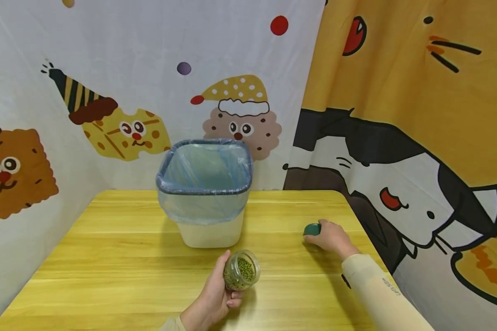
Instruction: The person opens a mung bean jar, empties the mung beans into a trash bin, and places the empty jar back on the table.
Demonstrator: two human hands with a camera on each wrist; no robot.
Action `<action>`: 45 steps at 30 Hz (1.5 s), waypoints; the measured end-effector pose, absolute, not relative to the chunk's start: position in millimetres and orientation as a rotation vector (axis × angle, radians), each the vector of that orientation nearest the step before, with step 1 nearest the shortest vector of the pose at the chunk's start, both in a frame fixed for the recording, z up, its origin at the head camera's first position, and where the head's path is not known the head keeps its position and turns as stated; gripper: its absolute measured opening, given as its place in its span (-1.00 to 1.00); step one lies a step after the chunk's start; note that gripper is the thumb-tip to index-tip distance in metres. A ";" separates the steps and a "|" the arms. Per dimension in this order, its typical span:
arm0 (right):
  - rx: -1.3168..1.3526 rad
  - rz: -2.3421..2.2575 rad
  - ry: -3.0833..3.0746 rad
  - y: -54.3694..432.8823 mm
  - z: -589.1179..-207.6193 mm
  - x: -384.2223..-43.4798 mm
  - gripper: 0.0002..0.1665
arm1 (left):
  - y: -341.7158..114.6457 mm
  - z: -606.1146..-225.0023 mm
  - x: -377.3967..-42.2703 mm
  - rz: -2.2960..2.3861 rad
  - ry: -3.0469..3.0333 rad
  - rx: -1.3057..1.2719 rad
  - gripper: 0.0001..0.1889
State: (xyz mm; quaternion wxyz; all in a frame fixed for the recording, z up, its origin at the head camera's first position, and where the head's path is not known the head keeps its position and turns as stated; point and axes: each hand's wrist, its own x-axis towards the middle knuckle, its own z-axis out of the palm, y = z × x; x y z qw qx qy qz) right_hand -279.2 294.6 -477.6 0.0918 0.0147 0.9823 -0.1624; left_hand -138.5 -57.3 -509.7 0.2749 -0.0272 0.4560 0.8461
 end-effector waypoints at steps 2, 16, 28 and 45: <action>0.039 -0.445 2.919 294.2 -480.3 -278.1 0.22 | -57.3 -509.2 -138.6 2.278 1.244 -0.072 -0.30; 0.043 -0.455 2.911 298.5 -487.5 -277.0 0.31 | -81.6 -514.7 -133.8 2.282 1.004 0.438 -0.34; 0.020 -0.618 2.895 306.2 -473.7 -253.4 0.28 | -114.9 -525.3 -134.1 2.255 1.055 0.726 -0.16; -0.090 -0.814 2.890 310.2 -459.1 -218.7 0.22 | -147.5 -500.3 -111.7 2.327 1.383 0.707 -0.28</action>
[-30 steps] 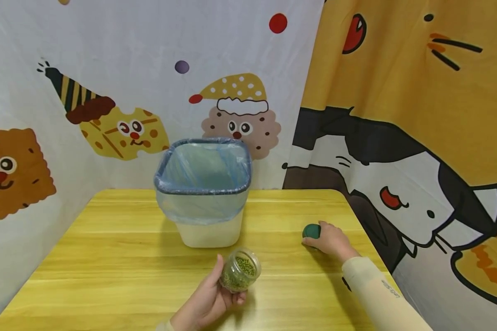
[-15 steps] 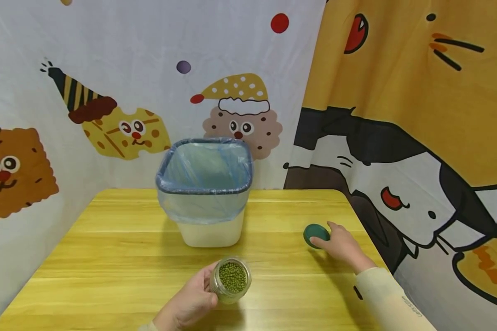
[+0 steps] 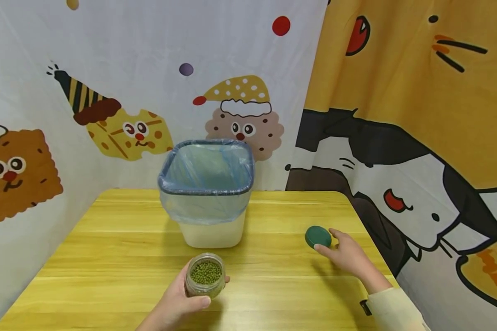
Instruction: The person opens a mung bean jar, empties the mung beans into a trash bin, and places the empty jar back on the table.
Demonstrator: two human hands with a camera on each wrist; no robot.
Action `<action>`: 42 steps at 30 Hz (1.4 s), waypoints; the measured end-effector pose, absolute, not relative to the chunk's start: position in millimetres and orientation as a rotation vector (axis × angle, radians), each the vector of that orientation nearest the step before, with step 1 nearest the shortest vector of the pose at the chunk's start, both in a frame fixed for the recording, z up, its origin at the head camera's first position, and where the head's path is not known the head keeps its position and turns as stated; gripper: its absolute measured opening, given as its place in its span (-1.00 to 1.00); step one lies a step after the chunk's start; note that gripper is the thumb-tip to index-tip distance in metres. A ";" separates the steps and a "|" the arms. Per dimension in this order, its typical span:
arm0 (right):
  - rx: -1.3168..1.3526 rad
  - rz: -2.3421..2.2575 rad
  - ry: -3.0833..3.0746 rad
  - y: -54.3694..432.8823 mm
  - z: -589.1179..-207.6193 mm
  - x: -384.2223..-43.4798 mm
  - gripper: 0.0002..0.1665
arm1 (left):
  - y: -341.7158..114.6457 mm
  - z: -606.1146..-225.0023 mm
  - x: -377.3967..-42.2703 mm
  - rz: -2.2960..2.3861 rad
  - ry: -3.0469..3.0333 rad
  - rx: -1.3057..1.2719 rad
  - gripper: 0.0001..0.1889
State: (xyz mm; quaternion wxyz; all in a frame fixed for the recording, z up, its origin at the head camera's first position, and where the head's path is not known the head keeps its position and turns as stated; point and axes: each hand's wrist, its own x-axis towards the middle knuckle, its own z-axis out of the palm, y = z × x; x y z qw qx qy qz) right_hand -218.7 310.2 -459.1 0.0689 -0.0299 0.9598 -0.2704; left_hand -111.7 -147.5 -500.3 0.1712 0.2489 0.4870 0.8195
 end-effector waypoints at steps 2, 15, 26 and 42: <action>-0.099 -0.846 2.883 307.4 -458.1 -216.3 0.20 | -150.8 -496.2 -106.9 2.366 1.512 0.557 -0.34; -0.139 -0.910 2.844 301.0 -451.4 -203.9 0.22 | -184.0 -466.3 -100.3 2.076 2.404 -0.287 -0.21; -0.164 -0.962 2.808 293.6 -448.3 -197.1 0.20 | -242.1 -420.9 -106.9 1.750 2.655 -0.483 -0.02; -0.202 -1.094 2.776 281.5 -436.7 -189.8 0.05 | -283.1 -370.9 -132.0 1.677 2.979 -0.269 -0.14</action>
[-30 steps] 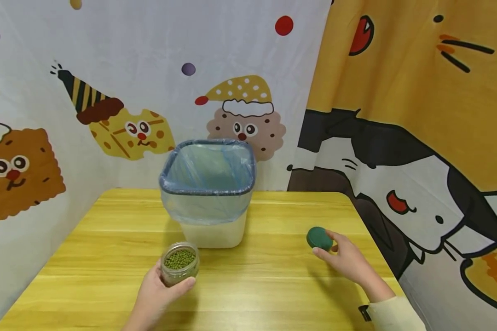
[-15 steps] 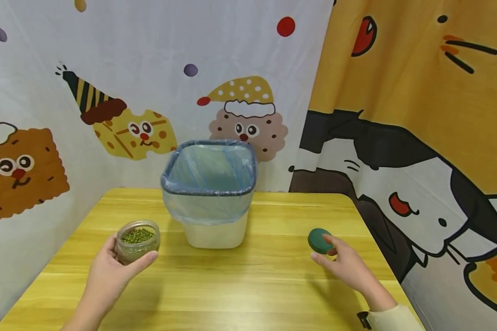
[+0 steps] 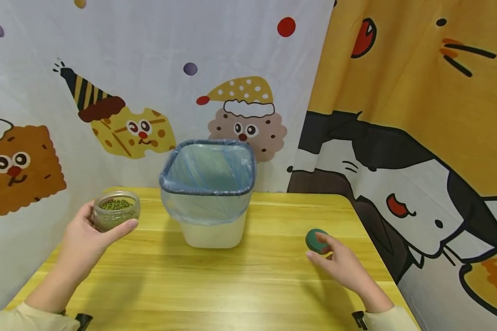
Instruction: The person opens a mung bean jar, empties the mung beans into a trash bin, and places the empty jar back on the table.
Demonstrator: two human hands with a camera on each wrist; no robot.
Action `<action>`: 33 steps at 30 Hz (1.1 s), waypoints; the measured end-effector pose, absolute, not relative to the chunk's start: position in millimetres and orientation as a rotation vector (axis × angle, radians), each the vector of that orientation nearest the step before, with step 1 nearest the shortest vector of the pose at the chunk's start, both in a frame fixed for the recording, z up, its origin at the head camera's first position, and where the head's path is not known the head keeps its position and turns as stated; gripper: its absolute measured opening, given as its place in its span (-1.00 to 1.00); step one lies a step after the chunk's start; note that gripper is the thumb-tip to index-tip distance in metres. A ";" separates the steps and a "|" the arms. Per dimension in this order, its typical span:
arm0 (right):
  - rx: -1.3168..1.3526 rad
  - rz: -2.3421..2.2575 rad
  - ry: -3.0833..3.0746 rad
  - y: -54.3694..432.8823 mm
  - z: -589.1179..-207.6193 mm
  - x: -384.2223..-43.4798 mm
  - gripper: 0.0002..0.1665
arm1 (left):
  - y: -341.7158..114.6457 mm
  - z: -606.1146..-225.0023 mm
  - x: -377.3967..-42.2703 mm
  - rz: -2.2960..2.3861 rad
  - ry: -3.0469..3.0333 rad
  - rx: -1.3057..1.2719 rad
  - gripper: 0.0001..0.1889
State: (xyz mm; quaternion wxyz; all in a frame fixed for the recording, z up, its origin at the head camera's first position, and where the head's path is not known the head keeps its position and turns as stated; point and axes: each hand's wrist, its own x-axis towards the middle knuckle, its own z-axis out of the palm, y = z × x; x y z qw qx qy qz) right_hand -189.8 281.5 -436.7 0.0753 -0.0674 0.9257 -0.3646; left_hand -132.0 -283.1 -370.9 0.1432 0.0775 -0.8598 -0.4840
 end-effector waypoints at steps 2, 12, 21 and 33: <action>-0.241 -1.111 2.809 275.8 -431.3 -191.0 0.01 | -288.1 -364.2 -134.8 -1.377 -2.488 0.221 -0.13; -0.914 -1.194 3.242 207.8 -389.9 -195.2 -0.52 | -303.4 -320.5 -156.0 -1.198 -2.592 0.195 0.03; -1.785 -1.065 3.346 131.2 -352.8 -220.9 -0.56 | -295.8 -282.3 -176.2 -1.073 -2.699 0.117 0.06; -1.943 -0.917 3.369 102.1 -357.1 -239.7 -0.58 | -275.6 -253.7 -197.0 -1.103 -2.765 -0.030 0.10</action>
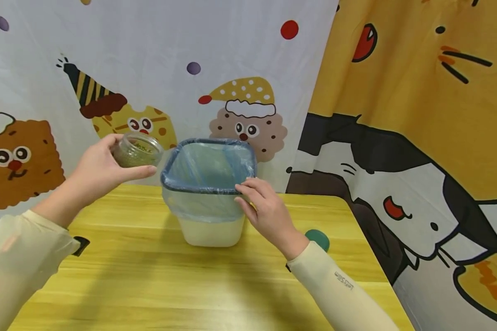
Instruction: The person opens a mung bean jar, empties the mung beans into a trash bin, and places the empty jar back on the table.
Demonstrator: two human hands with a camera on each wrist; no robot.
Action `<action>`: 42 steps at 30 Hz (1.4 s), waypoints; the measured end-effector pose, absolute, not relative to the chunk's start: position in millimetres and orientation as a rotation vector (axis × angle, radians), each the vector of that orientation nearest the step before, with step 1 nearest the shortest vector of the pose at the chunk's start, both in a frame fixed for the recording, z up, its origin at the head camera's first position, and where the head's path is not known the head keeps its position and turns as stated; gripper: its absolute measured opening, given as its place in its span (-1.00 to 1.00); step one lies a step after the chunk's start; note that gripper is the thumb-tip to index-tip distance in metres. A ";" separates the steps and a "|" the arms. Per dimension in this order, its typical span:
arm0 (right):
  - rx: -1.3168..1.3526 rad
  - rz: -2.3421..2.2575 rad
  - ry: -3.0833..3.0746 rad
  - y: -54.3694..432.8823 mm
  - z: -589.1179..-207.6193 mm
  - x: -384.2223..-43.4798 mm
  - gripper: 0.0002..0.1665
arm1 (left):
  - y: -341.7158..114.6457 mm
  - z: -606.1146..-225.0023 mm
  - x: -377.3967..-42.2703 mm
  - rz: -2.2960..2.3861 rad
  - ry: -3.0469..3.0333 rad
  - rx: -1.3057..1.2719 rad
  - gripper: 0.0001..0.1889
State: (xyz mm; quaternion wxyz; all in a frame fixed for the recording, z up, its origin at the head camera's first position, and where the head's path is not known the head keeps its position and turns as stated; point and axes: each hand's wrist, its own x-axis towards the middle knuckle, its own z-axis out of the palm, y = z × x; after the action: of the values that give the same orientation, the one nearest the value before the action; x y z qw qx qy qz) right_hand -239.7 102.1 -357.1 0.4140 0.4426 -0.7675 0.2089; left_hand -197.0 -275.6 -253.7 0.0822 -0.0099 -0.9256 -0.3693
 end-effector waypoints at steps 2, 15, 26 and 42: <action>1.115 0.571 -1.925 100.1 -358.0 -241.5 -0.63 | -273.0 -249.9 -200.2 -1.100 -2.776 -0.049 0.10; 1.066 0.673 -1.893 96.4 -362.8 -243.5 -0.64 | -259.1 -230.6 -224.3 -0.942 -2.871 -0.132 0.35; 1.056 0.680 -1.911 94.9 -364.3 -243.4 -0.65 | -259.0 -224.2 -239.7 -0.781 -2.915 -0.196 0.27; 1.058 0.669 -1.911 96.1 -364.6 -244.4 -0.67 | -250.3 -224.0 -247.9 -0.618 -2.877 -0.283 0.12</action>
State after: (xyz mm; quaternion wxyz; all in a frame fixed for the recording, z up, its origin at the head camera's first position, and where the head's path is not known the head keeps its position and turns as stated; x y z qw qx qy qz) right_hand -244.4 96.1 -364.6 0.4157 0.4213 -0.7607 0.2665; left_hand -247.9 -250.3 -224.0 0.0924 -0.0952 -0.9691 -0.2081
